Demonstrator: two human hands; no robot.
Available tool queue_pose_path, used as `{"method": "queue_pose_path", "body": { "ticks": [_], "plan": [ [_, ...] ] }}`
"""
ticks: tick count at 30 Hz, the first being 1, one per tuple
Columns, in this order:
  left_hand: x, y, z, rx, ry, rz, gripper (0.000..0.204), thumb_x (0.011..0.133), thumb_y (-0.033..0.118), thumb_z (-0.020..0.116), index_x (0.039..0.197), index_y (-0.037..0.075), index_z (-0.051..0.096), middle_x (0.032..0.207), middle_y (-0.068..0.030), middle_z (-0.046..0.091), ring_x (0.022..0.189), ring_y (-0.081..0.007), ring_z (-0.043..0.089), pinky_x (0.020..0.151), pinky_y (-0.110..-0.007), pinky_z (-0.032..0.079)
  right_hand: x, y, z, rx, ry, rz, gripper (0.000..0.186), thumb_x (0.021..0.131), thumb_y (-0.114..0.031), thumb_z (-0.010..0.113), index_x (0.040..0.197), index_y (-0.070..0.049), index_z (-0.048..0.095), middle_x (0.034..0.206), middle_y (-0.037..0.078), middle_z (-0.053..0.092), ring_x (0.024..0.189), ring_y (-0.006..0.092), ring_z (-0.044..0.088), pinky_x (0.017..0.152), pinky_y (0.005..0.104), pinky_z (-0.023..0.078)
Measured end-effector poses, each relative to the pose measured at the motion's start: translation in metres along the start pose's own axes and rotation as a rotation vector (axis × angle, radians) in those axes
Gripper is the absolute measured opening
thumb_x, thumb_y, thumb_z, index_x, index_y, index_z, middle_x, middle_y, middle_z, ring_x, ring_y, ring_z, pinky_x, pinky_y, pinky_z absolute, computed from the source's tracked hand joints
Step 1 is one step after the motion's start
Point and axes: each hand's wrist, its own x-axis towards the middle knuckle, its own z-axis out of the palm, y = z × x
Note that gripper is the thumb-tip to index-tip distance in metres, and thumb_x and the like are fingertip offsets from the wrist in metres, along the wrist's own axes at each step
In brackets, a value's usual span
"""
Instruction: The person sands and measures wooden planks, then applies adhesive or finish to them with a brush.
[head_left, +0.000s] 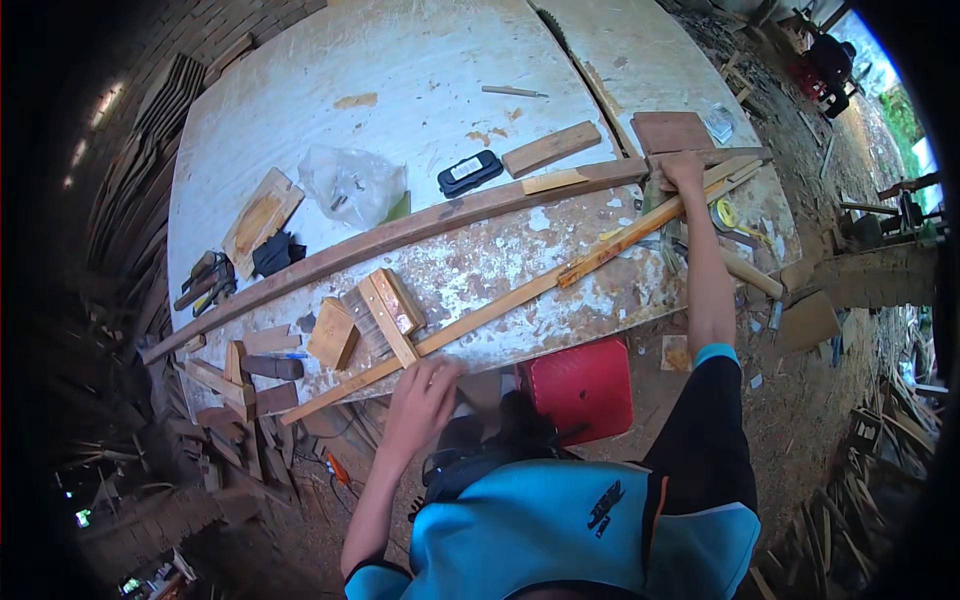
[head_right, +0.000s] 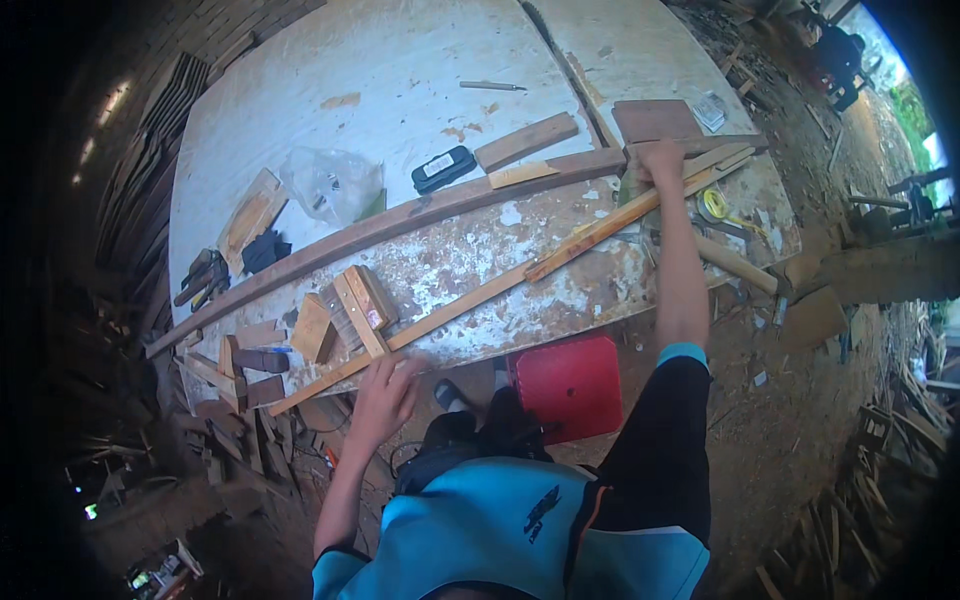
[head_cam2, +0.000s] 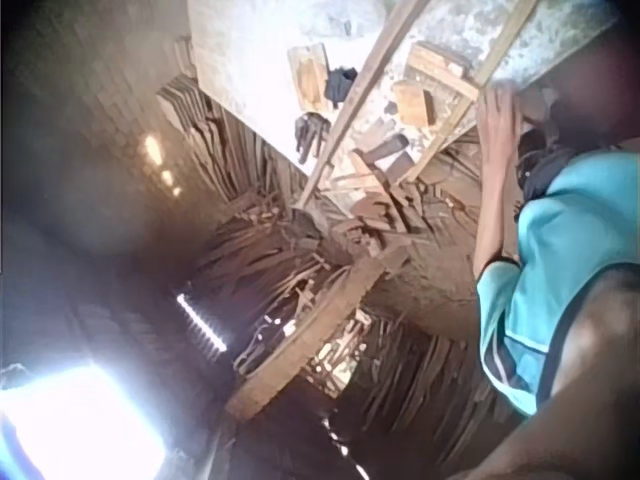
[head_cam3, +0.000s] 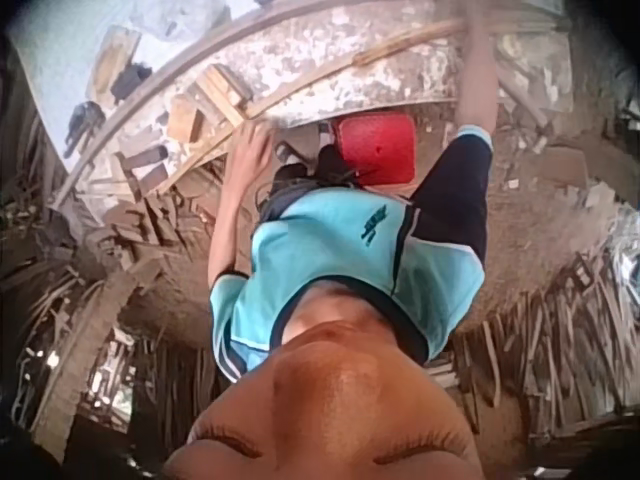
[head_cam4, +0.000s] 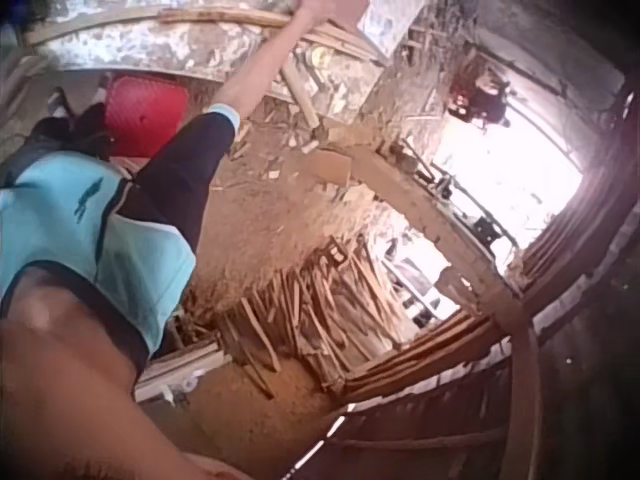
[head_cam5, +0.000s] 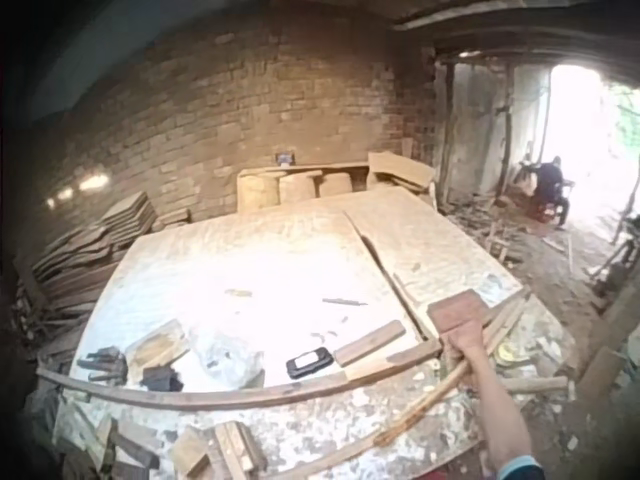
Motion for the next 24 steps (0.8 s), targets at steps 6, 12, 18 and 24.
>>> {"method": "queue_pose_path", "body": {
  "ticks": [6,12,18,24],
  "plan": [
    [0.071,-0.014,0.063,0.184,-0.155,-0.124,0.04,0.083,0.022,0.06,0.116,0.002,0.049,0.098,-0.0161,0.058,0.094,-0.0344,0.056,0.082,-0.043,0.045,-0.02,-0.014,-0.036,0.411,-0.199,0.139,0.019,0.076,-0.012,0.062,0.065,0.001,0.054,0.058,0.004,0.053,0.041,0.0115,0.052,0.037,0.0236,0.049],
    [0.075,-0.032,0.069,0.03,-0.198,-0.139,0.034,0.091,0.028,0.05,0.113,0.002,0.049,0.095,-0.0189,0.058,0.089,-0.0365,0.058,0.076,-0.045,0.048,-0.111,-0.003,-0.061,1.189,-0.321,0.177,0.029,0.087,-0.01,0.051,0.108,0.01,0.053,0.101,0.01,0.062,0.085,0.0168,0.064,0.07,0.0282,0.057],
    [0.076,-0.043,0.062,-0.148,-0.363,-0.201,0.041,0.092,0.037,0.045,0.113,0.002,0.05,0.088,-0.0241,0.061,0.089,-0.0395,0.059,0.076,-0.047,0.045,-0.225,0.028,-0.041,1.651,-0.362,0.066,0.043,0.088,-0.002,0.041,0.13,0.005,0.039,0.12,0.011,0.054,0.101,0.0153,0.059,0.077,0.0264,0.052],
    [0.077,-0.047,0.063,-0.416,-0.362,-0.275,0.039,0.091,0.034,0.05,0.099,-0.003,0.059,0.073,-0.0116,0.057,0.071,-0.0226,0.055,0.066,-0.036,0.042,-0.178,0.052,-0.047,1.734,-0.144,0.055,0.03,0.084,-0.004,0.046,0.113,0.002,0.046,0.101,0.008,0.056,0.09,0.018,0.058,0.079,0.035,0.052]
  ]
}}
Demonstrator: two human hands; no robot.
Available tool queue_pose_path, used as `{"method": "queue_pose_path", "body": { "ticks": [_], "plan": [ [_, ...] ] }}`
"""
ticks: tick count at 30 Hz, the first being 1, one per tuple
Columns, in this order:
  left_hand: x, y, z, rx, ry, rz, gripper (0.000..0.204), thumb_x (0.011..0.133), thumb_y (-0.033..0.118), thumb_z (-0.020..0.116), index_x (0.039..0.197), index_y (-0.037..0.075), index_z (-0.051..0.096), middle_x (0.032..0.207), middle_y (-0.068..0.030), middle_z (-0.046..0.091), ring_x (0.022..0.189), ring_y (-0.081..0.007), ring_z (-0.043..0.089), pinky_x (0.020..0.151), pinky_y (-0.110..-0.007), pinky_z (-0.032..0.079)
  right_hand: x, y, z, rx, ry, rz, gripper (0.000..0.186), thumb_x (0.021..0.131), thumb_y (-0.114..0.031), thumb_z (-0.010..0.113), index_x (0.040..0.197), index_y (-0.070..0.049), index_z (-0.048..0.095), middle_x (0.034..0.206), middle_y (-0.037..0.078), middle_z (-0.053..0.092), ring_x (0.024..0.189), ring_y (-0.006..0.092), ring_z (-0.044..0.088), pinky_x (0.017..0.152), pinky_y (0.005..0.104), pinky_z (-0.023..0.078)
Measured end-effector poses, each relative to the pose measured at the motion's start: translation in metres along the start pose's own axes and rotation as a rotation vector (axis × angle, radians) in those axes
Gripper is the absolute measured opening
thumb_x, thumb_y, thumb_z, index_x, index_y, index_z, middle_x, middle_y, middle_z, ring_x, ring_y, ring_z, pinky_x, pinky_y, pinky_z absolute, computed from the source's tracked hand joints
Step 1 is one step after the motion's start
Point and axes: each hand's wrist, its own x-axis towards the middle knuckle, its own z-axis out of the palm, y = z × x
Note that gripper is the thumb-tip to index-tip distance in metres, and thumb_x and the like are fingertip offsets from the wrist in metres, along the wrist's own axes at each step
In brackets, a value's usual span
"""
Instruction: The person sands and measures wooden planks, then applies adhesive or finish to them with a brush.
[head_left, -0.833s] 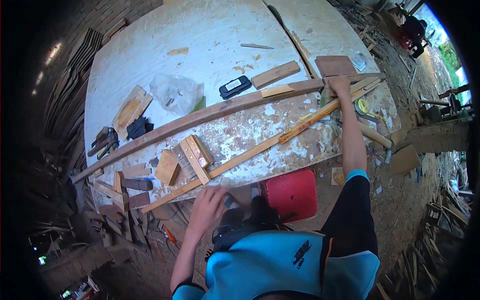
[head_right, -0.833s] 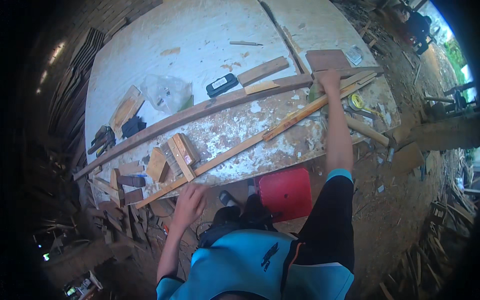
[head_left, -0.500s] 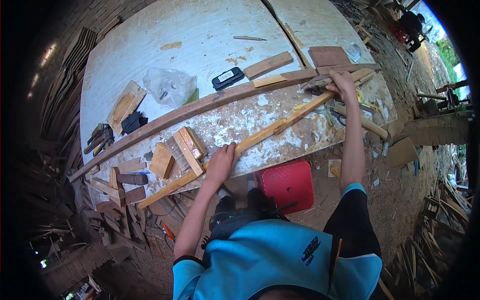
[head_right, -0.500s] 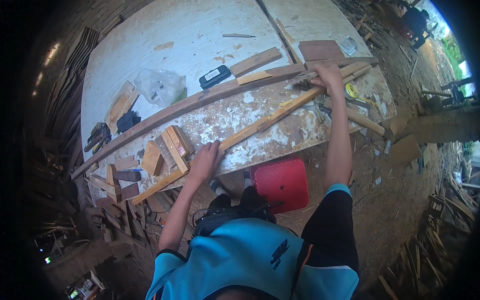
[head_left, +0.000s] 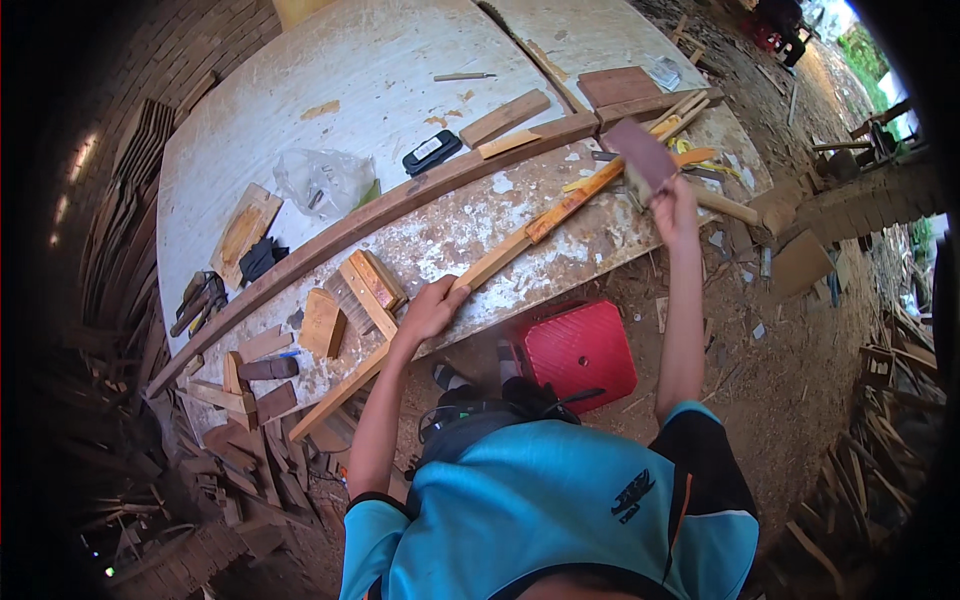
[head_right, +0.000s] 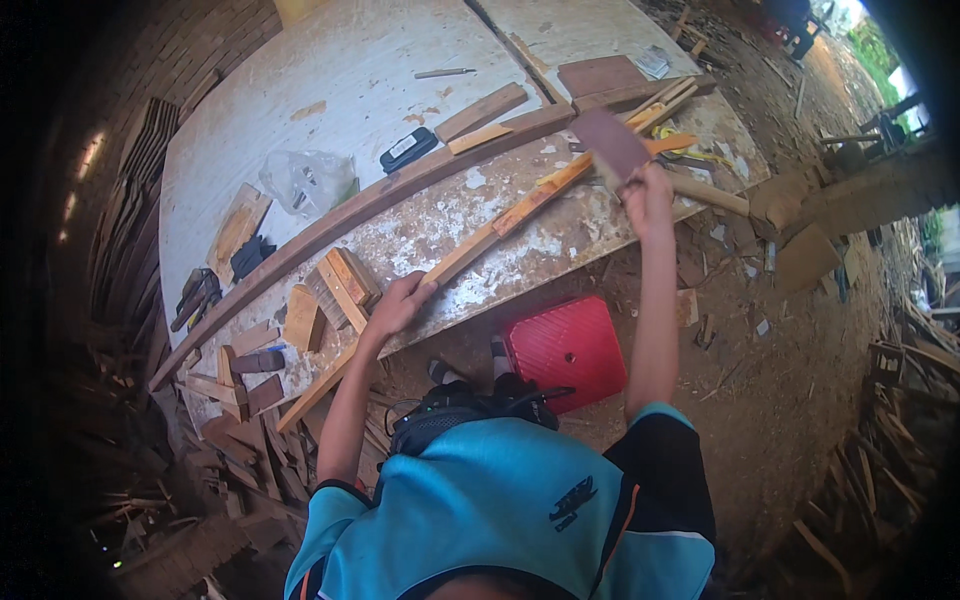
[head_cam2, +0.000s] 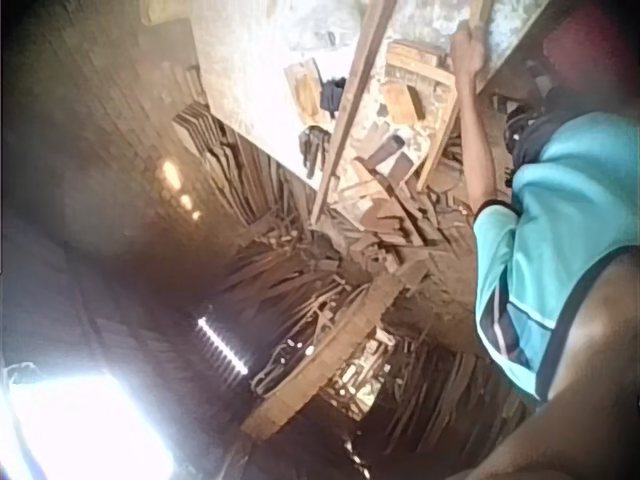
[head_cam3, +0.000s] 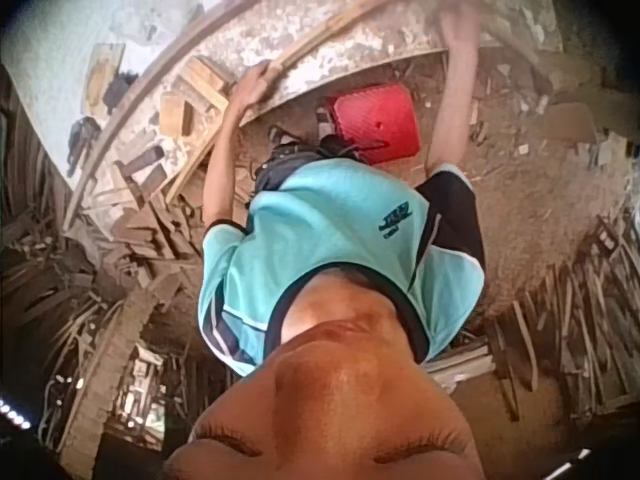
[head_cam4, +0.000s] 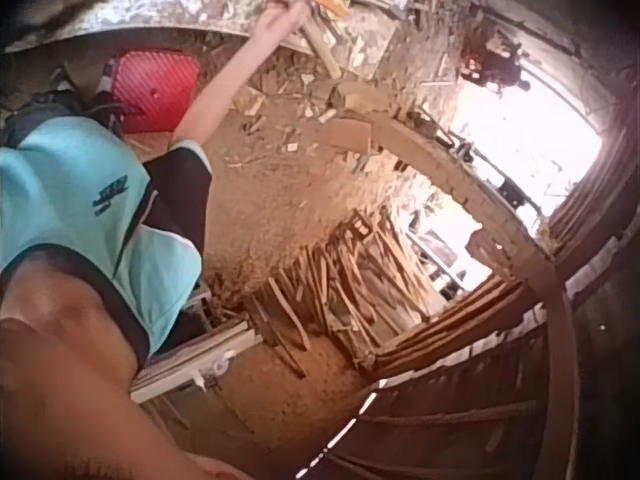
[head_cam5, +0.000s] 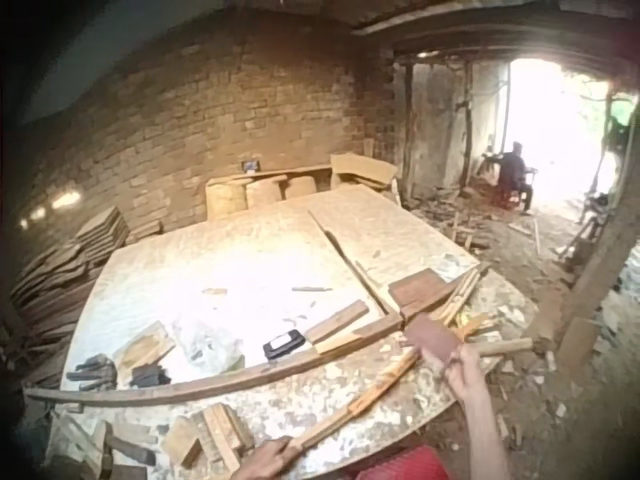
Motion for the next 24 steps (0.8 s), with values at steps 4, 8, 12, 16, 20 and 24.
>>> {"method": "queue_pose_path", "body": {
  "ticks": [4,8,12,16,20,24],
  "plan": [
    [-0.004,0.01,-0.005,-0.049,-0.025,-0.031,0.038,0.092,0.033,0.051,0.098,-0.003,0.06,0.068,-0.0017,0.051,0.064,-0.0114,0.05,0.058,-0.029,0.04,0.048,-0.034,-0.006,-0.375,0.288,-0.062,0.029,0.085,-0.009,0.052,0.112,0.0,0.048,0.103,0.008,0.058,0.09,0.0189,0.059,0.079,0.0334,0.054],
    [-0.015,0.027,-0.01,-0.135,-0.063,-0.025,0.036,0.092,0.034,0.051,0.095,0.0,0.061,0.067,-0.0009,0.051,0.06,-0.0098,0.048,0.053,-0.027,0.039,0.055,-0.043,-0.011,-0.752,0.419,-0.183,0.027,0.082,-0.005,0.054,0.108,0.0,0.049,0.098,0.008,0.057,0.086,0.018,0.059,0.074,0.0315,0.056],
    [-0.026,0.04,-0.018,-0.248,-0.131,-0.104,0.034,0.093,0.034,0.051,0.089,0.002,0.061,0.065,0.0014,0.05,0.058,-0.0078,0.046,0.051,-0.025,0.038,0.024,-0.028,-0.017,-0.522,0.487,-0.369,0.027,0.08,-0.005,0.053,0.106,-0.003,0.05,0.102,0.007,0.055,0.091,0.0151,0.057,0.072,0.0317,0.055],
    [-0.038,0.042,-0.034,-0.271,-0.131,-0.082,0.034,0.092,0.034,0.053,0.088,0.002,0.063,0.065,0.0029,0.05,0.057,-0.0074,0.046,0.051,-0.025,0.038,-0.05,0.017,-0.023,-0.282,0.405,-0.27,0.035,0.08,-0.002,0.054,0.114,-0.005,0.047,0.103,0.005,0.054,0.09,0.0143,0.057,0.079,0.0343,0.053],
    [-0.044,0.04,-0.058,-0.112,-0.014,-0.073,0.033,0.091,0.032,0.056,0.081,0.001,0.063,0.058,-0.002,0.053,0.053,-0.01,0.05,0.05,-0.028,0.039,-0.091,0.058,-0.01,-0.054,0.11,0.076,0.053,0.082,0.002,0.054,0.132,-0.008,0.039,0.116,0.007,0.052,0.101,0.0162,0.055,0.083,0.0367,0.051],
    [-0.036,0.043,-0.085,0.19,0.113,0.105,0.035,0.09,0.035,0.056,0.085,0.001,0.064,0.059,-0.0101,0.056,0.055,-0.0189,0.055,0.054,-0.036,0.041,-0.087,0.076,0.025,-1.033,0.002,-0.529,0.035,0.083,0.006,0.048,0.116,0.0,0.057,0.121,0.013,0.057,0.112,0.0225,0.055,0.091,0.036,0.047]
  ]
}}
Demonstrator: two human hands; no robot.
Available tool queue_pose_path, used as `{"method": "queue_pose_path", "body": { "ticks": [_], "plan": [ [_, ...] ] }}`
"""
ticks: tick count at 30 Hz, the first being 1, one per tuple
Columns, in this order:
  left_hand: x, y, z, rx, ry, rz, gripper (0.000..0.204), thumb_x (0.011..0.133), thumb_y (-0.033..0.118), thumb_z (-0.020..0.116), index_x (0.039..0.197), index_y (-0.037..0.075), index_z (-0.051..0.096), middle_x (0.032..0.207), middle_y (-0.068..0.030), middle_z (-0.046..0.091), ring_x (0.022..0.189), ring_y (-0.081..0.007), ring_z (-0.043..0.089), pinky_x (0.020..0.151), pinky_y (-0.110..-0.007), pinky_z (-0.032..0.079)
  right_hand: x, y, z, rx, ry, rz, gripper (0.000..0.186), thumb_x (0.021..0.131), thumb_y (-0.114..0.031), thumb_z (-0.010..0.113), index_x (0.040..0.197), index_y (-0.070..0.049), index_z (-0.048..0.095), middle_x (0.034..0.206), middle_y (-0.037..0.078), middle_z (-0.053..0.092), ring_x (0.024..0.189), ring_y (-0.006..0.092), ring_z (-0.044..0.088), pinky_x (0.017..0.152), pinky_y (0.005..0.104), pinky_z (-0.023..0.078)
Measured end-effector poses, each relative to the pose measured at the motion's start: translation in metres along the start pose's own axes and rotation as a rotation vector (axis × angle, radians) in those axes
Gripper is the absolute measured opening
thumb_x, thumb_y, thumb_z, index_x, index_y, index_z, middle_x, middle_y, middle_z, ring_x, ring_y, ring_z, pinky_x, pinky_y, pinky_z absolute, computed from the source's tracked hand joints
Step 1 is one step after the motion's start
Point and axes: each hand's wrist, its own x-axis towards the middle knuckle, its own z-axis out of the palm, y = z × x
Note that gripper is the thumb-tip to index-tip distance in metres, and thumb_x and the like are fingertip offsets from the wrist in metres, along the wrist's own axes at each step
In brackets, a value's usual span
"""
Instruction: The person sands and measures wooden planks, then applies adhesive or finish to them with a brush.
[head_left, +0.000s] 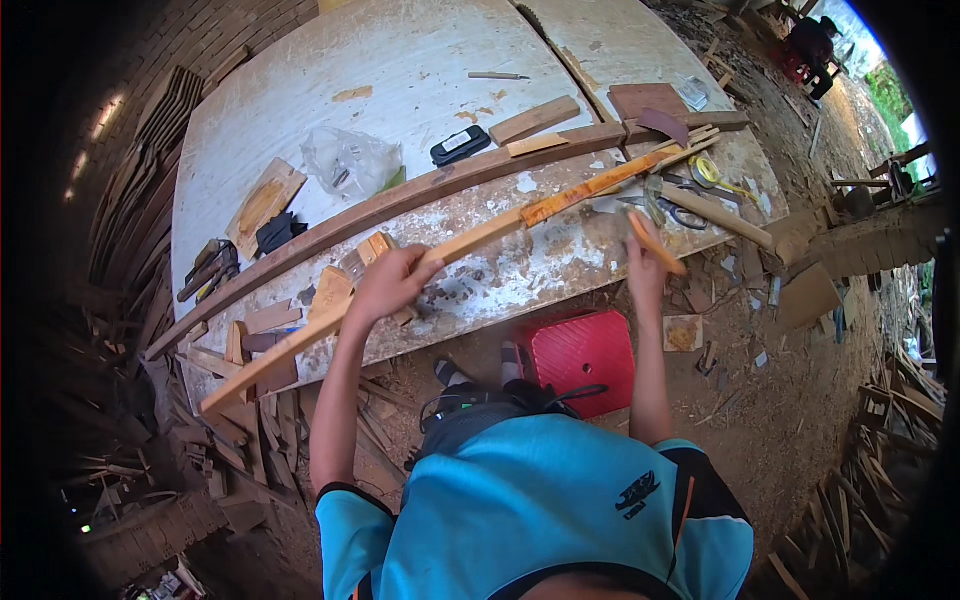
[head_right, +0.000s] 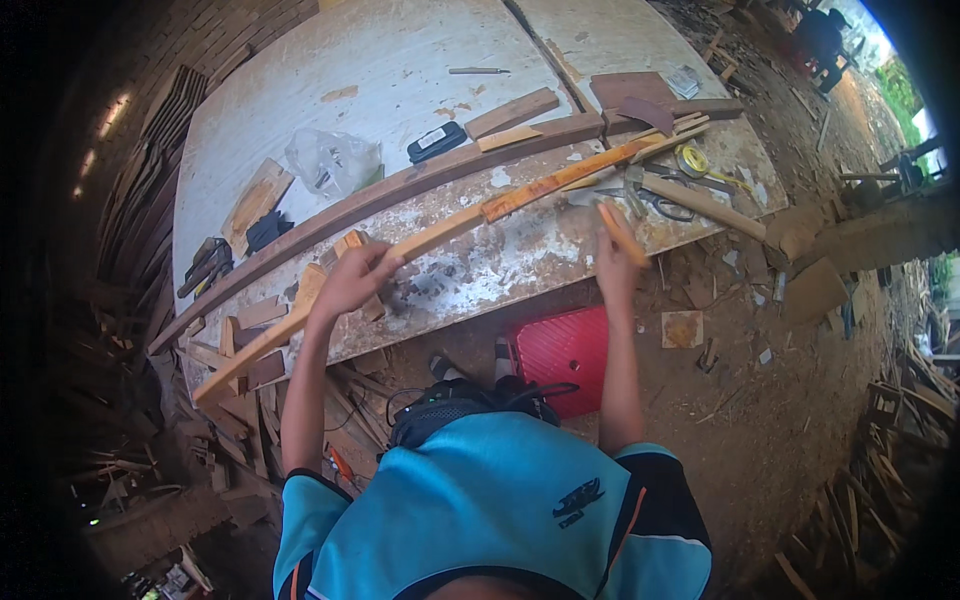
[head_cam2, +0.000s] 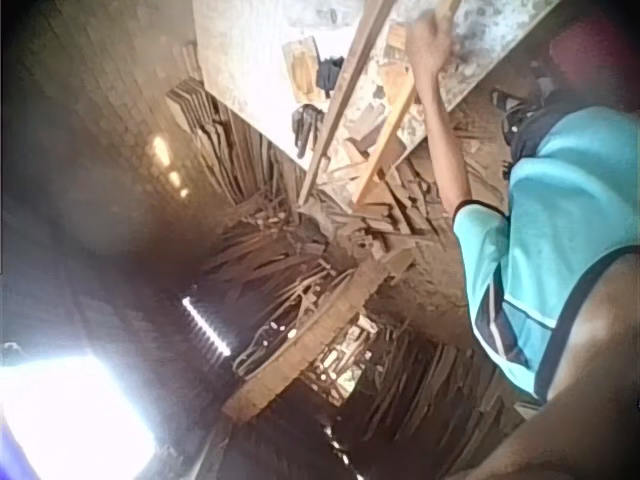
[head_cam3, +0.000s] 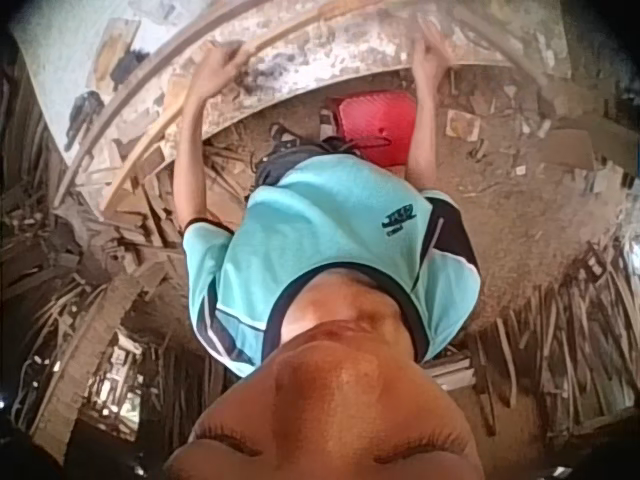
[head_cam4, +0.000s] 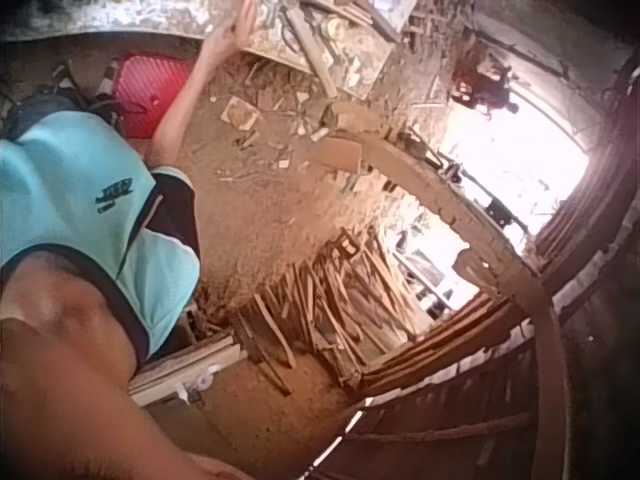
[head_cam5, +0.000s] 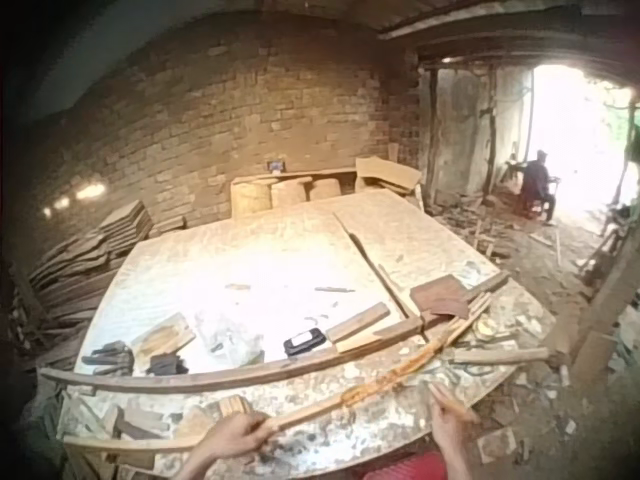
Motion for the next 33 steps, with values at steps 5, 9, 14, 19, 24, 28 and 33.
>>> {"method": "queue_pose_path", "body": {
  "ticks": [5,9,14,19,24,28,33],
  "plan": [
    [0.025,0.005,-0.029,0.067,-0.009,0.063,0.038,0.089,0.038,0.055,0.088,0.001,0.065,0.064,-0.0123,0.059,0.058,-0.0219,0.055,0.057,-0.036,0.042,0.002,-0.028,0.04,-0.216,-0.555,-0.149,0.045,0.072,0.01,0.05,0.112,-0.009,0.063,0.115,0.017,0.06,0.106,0.0307,0.059,0.09,0.036,0.047],
    [0.041,0.011,-0.052,0.073,-0.104,0.083,0.04,0.091,0.037,0.054,0.091,-0.002,0.063,0.07,-0.0097,0.06,0.065,-0.0173,0.055,0.062,-0.033,0.044,0.003,-0.037,0.048,-0.158,-0.434,-0.13,0.046,0.074,0.008,0.053,0.114,-0.013,0.062,0.113,0.015,0.062,0.102,0.0309,0.061,0.089,0.0355,0.048],
    [0.041,0.012,-0.054,0.195,-0.095,0.099,0.041,0.091,0.038,0.054,0.088,-0.002,0.062,0.066,-0.008,0.057,0.063,-0.0148,0.053,0.059,-0.032,0.042,-0.015,-0.05,0.054,0.009,-0.984,0.108,0.043,0.073,0.009,0.054,0.109,-0.011,0.065,0.109,0.014,0.064,0.099,0.0307,0.062,0.088,0.0369,0.049],
    [0.036,0.002,-0.033,0.069,-0.131,0.026,0.043,0.085,0.039,0.062,0.084,-0.003,0.061,0.068,-0.0162,0.058,0.062,-0.0248,0.055,0.06,-0.038,0.043,-0.041,-0.066,0.064,-0.167,-0.688,-0.258,0.042,0.074,0.007,0.054,0.109,-0.013,0.065,0.11,0.013,0.063,0.105,0.0296,0.06,0.09,0.0375,0.048],
    [0.028,-0.008,-0.013,0.047,-0.131,0.084,0.041,0.078,0.035,0.07,0.082,-0.004,0.06,0.068,-0.018,0.058,0.062,-0.025,0.056,0.06,-0.038,0.043,-0.043,-0.065,0.072,-0.084,-0.742,-0.144,0.045,0.076,0.008,0.049,0.113,-0.012,0.063,0.122,0.013,0.058,0.117,0.0294,0.052,0.099,0.0389,0.041],
    [0.017,-0.009,-0.002,0.17,-0.005,0.052,0.034,0.075,0.029,0.072,0.093,0.001,0.063,0.071,-0.014,0.062,0.063,-0.0277,0.058,0.06,-0.038,0.044,-0.04,-0.062,0.076,0.061,-1.001,-0.295,0.045,0.077,0.008,0.049,0.114,-0.014,0.063,0.121,0.015,0.057,0.116,0.0297,0.051,0.1,0.0377,0.04],
    [0.011,-0.008,0.011,0.308,0.236,0.096,0.03,0.074,0.025,0.07,0.098,0.007,0.063,0.079,-0.0123,0.064,0.074,-0.0335,0.061,0.064,-0.041,0.047,-0.041,-0.071,0.078,-0.208,-0.561,-0.346,0.05,0.075,0.01,0.051,0.118,-0.014,0.06,0.121,0.012,0.057,0.113,0.0322,0.053,0.096,0.0361,0.043]
  ]
}}
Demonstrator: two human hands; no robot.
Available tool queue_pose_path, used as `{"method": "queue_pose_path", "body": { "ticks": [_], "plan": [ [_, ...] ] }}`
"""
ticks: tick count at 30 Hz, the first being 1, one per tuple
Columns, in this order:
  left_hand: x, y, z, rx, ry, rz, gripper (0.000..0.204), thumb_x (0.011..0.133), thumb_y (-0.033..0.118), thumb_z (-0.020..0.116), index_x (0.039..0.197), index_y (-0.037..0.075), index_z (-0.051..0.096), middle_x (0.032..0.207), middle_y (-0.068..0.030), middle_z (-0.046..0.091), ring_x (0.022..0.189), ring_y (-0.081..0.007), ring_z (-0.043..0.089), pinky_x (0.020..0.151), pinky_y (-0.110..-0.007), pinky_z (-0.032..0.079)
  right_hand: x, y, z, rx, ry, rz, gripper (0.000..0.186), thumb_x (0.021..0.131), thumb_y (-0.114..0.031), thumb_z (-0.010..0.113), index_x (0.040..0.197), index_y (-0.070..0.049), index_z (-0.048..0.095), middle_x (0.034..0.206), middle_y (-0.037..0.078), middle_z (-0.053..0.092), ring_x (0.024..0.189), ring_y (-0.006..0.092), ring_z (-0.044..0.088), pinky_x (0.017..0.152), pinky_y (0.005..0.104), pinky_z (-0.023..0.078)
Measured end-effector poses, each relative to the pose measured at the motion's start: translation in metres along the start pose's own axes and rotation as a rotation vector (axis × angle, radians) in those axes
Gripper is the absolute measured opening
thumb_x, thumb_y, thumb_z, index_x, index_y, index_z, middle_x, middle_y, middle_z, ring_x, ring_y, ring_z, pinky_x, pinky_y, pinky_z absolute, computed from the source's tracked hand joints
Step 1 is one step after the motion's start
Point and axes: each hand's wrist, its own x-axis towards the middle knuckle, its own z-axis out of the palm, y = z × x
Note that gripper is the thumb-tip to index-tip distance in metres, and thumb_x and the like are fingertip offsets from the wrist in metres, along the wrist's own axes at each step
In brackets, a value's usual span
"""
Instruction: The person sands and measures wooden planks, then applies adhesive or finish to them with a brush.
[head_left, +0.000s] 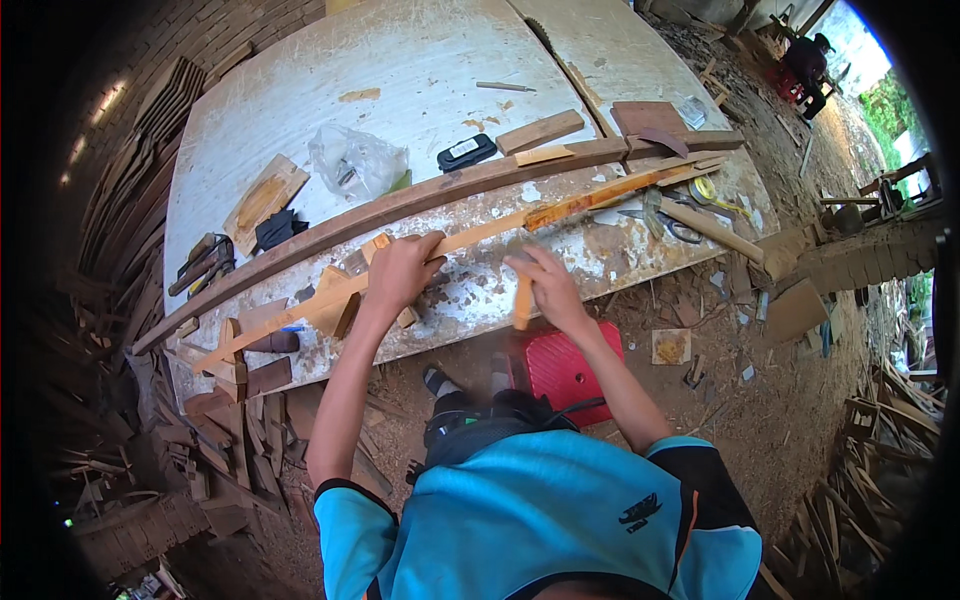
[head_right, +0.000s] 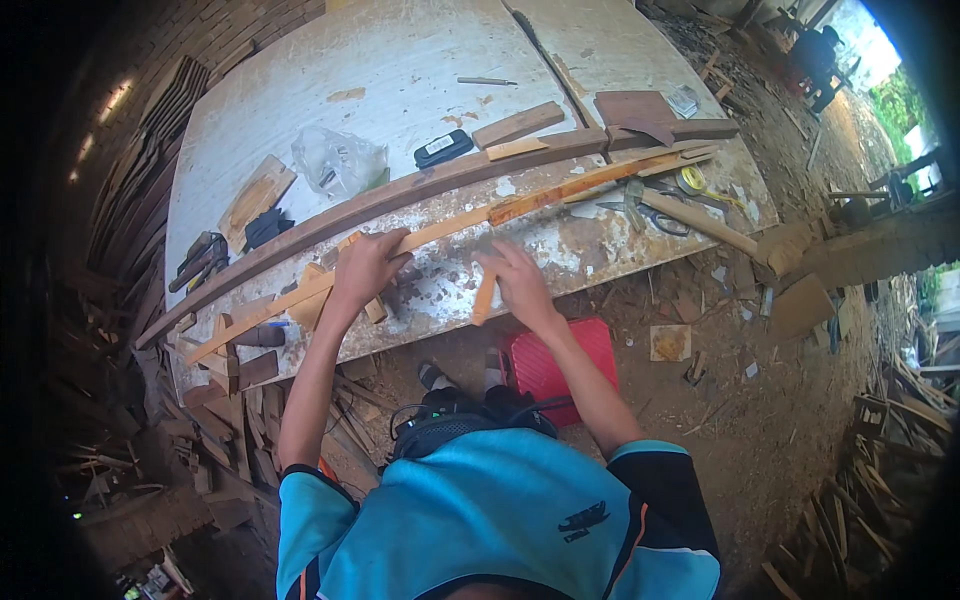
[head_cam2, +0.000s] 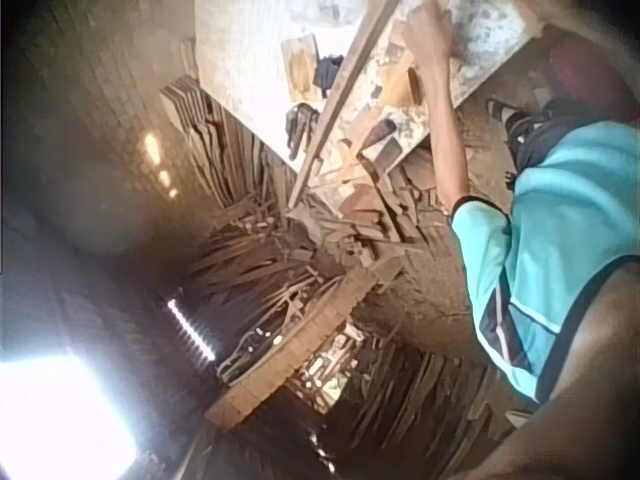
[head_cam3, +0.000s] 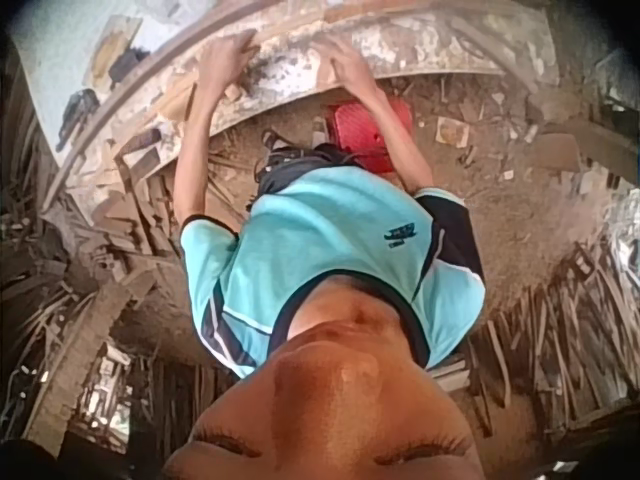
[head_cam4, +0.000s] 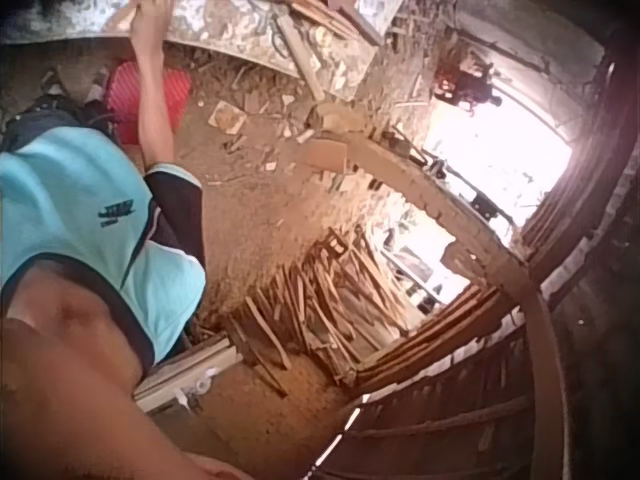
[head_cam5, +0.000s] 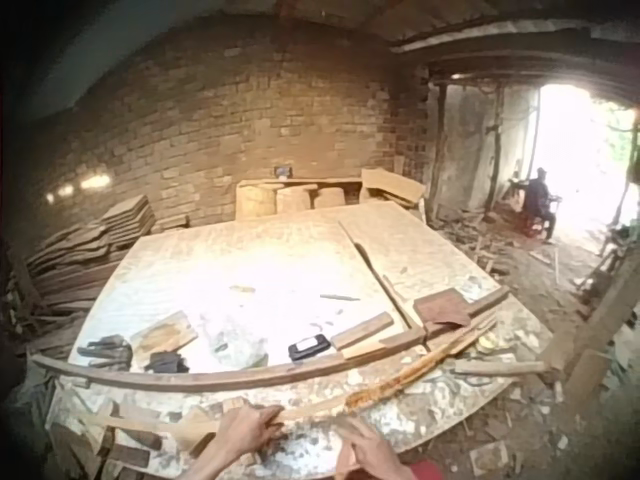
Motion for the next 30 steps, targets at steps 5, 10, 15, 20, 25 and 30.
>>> {"method": "queue_pose_path", "body": {
  "ticks": [5,10,15,20,25,30],
  "plan": [
    [0.0,0.001,0.002,0.153,0.011,0.073,0.028,0.08,0.026,0.064,0.102,0.009,0.058,0.087,-0.0116,0.063,0.078,-0.0345,0.062,0.063,-0.043,0.048,-0.001,-0.007,-0.001,0.556,-0.503,-0.092,0.043,0.077,0.006,0.05,0.115,-0.011,0.061,0.116,0.017,0.059,0.108,0.0349,0.055,0.094,0.0396,0.043],
    [0.001,0.005,0.001,0.148,-0.07,0.024,0.033,0.079,0.033,0.066,0.093,0.004,0.057,0.073,-0.0149,0.062,0.071,-0.0344,0.062,0.062,-0.043,0.047,-0.012,0.003,0.013,-0.039,-0.061,-0.115,0.043,0.075,0.002,0.053,0.115,-0.014,0.062,0.119,0.017,0.056,0.115,0.0351,0.05,0.099,0.0412,0.039],
    [-0.016,0.006,0.005,-0.149,-0.228,-0.246,0.036,0.07,0.033,0.072,0.083,0.0,0.066,0.072,-0.0182,0.065,0.066,-0.0322,0.063,0.064,-0.042,0.049,-0.029,0.008,0.025,-0.082,-0.089,-0.135,0.045,0.075,0.001,0.052,0.116,-0.017,0.061,0.118,0.018,0.053,0.111,0.0358,0.05,0.098,0.0447,0.038],
    [-0.035,0.007,0.01,-0.513,-0.336,-0.186,0.028,0.071,0.018,0.069,0.088,-0.004,0.065,0.069,-0.0083,0.064,0.064,-0.0149,0.06,0.06,-0.032,0.047,-0.034,0.007,0.019,-0.125,-0.082,-0.264,0.038,0.074,-0.004,0.057,0.108,-0.017,0.064,0.109,0.014,0.055,0.104,0.0312,0.053,0.093,0.0415,0.041],
    [-0.051,0.023,-0.005,-0.858,-0.488,-0.344,0.024,0.076,0.019,0.07,0.086,0.0,0.06,0.057,0.0018,0.048,0.048,-0.0057,0.045,0.042,-0.023,0.034,-0.025,0.01,0.01,0.026,-0.066,-0.352,0.033,0.071,-0.006,0.06,0.102,-0.016,0.066,0.105,0.011,0.058,0.105,0.0277,0.054,0.092,0.0419,0.04],
    [-0.061,0.036,-0.022,-1.311,-0.767,-0.31,0.02,0.083,0.018,0.069,0.084,0.004,0.054,0.054,0.0035,0.044,0.039,-0.0037,0.036,0.036,-0.02,0.027,-0.005,0.015,-0.003,0.339,-0.053,-0.015,0.024,0.082,-0.001,0.059,0.105,-0.007,0.063,0.104,0.012,0.061,0.093,0.0305,0.061,0.078,0.034,0.049]
  ]
}}
